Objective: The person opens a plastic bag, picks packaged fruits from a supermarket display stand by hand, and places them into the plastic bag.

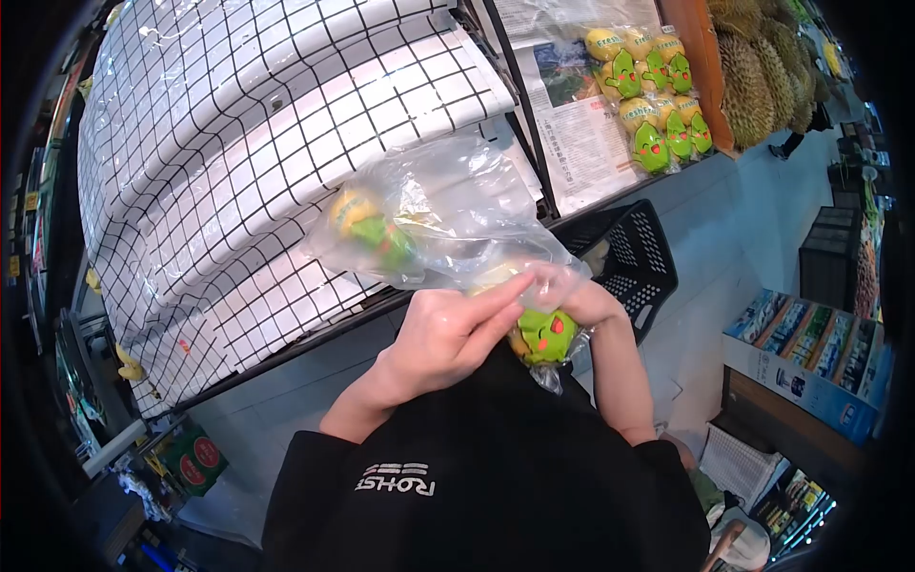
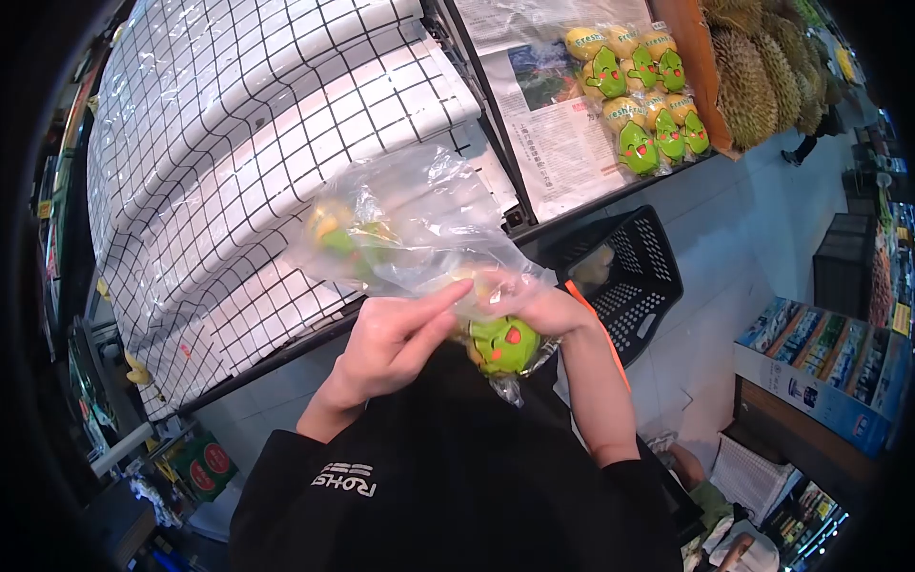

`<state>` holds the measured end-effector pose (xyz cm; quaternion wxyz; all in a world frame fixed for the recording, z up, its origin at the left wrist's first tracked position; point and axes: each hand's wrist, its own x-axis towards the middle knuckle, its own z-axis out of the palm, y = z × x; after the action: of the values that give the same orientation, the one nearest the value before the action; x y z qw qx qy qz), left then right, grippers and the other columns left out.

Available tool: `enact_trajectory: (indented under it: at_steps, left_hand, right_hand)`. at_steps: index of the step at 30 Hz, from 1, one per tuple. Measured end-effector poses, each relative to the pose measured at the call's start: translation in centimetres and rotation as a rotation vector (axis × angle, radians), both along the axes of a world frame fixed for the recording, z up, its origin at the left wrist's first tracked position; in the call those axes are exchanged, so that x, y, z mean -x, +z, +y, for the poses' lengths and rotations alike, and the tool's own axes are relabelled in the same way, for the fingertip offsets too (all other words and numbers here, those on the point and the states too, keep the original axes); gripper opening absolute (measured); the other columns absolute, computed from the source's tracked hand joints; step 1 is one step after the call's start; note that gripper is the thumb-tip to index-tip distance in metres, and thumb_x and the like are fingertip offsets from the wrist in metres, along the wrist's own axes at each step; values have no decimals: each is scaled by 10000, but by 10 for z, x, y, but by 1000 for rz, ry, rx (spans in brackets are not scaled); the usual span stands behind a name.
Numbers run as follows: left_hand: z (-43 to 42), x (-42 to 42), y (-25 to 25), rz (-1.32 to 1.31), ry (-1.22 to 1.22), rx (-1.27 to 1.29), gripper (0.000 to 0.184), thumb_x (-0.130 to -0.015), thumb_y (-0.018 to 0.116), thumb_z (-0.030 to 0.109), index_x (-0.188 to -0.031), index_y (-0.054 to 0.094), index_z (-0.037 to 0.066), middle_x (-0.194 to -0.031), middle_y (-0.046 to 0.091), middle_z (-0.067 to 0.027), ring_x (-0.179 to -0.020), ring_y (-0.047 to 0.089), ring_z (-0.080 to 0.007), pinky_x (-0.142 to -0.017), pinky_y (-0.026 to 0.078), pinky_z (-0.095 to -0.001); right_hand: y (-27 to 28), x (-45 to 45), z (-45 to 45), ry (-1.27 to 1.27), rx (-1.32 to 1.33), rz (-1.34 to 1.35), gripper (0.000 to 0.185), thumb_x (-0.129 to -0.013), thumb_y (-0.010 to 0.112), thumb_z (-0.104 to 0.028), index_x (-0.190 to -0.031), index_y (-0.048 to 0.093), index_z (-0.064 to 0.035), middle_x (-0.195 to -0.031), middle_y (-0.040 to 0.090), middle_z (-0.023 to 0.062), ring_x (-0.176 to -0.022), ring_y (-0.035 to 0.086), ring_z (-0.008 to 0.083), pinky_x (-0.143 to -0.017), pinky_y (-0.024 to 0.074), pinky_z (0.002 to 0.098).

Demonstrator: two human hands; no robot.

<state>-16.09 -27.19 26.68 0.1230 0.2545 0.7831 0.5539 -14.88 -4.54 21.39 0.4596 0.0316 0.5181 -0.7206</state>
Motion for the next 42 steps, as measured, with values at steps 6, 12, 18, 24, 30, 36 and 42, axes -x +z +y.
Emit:
enact_trajectory:
  at_steps: [6, 12, 18, 24, 30, 36, 42]
  left_hand:
    - [-16, -14, 0, -4, -150, 7, 362, -902, 594, 133, -1256, 585, 62, -594, 587, -121, -502, 588, -288, -497, 472, -350]
    - [-10, -26, -9, 86, -157, -245, 403, -922, 557, 99, -1314, 516, 14, -622, 591, -135, -497, 574, -290, -488, 465, -348]
    - [-8, -26, -2, 134, -269, -239, 446, -918, 559, 95, -1354, 482, 39, -544, 508, -114, -473, 537, -285, -469, 421, -364]
    - [-13, -32, -7, 128, -416, -293, 481, -921, 559, 108, -1385, 445, 54, -575, 527, -112, -490, 546, -285, -483, 416, -374]
    - [-32, -23, 5, -5, -353, -305, 431, -932, 537, 97, -1340, 483, -33, -573, 486, -110, -495, 502, -278, -546, 418, -337]
    - [-39, -15, 2, 32, -248, -363, 436, -924, 536, 89, -1332, 478, -55, -564, 485, -118, -479, 484, -279, -525, 394, -342]
    - [-41, -19, -11, -3, -520, -206, 449, -943, 533, 135, -1374, 460, 34, -586, 490, -137, -518, 529, -300, -533, 418, -363]
  right_hand:
    - [-12, 11, -24, -607, 504, -34, 466, -947, 526, -247, -1308, 467, 41, -1190, 602, 139, -1023, 630, 221, -860, 539, 356]
    - [-13, 36, -47, -656, 352, -229, 423, -972, 480, -237, -1285, 483, 47, -1130, 621, 136, -971, 643, 194, -829, 548, 318]
    - [-36, 67, -78, -309, 60, 181, 443, -942, 570, -201, -1323, 470, 4, -1152, 607, 97, -973, 613, 144, -833, 516, 255]
    - [-45, 85, -88, -311, -257, 431, 483, -934, 596, -192, -1362, 447, -24, -1184, 601, 98, -997, 611, 145, -842, 509, 247]
    - [-54, 89, -87, -121, -265, 452, 618, -894, 666, -141, -1426, 372, -29, -1255, 568, 93, -1071, 572, 129, -881, 499, 266]
    - [-59, 76, -111, -165, 115, 192, 638, -888, 672, -165, -1434, 364, -48, -1246, 579, 98, -1059, 584, 136, -872, 502, 269]
    - [-68, 99, -124, -243, 29, 306, 606, -900, 652, -125, -1426, 370, -16, -1252, 573, 80, -1084, 562, 123, -912, 479, 259]
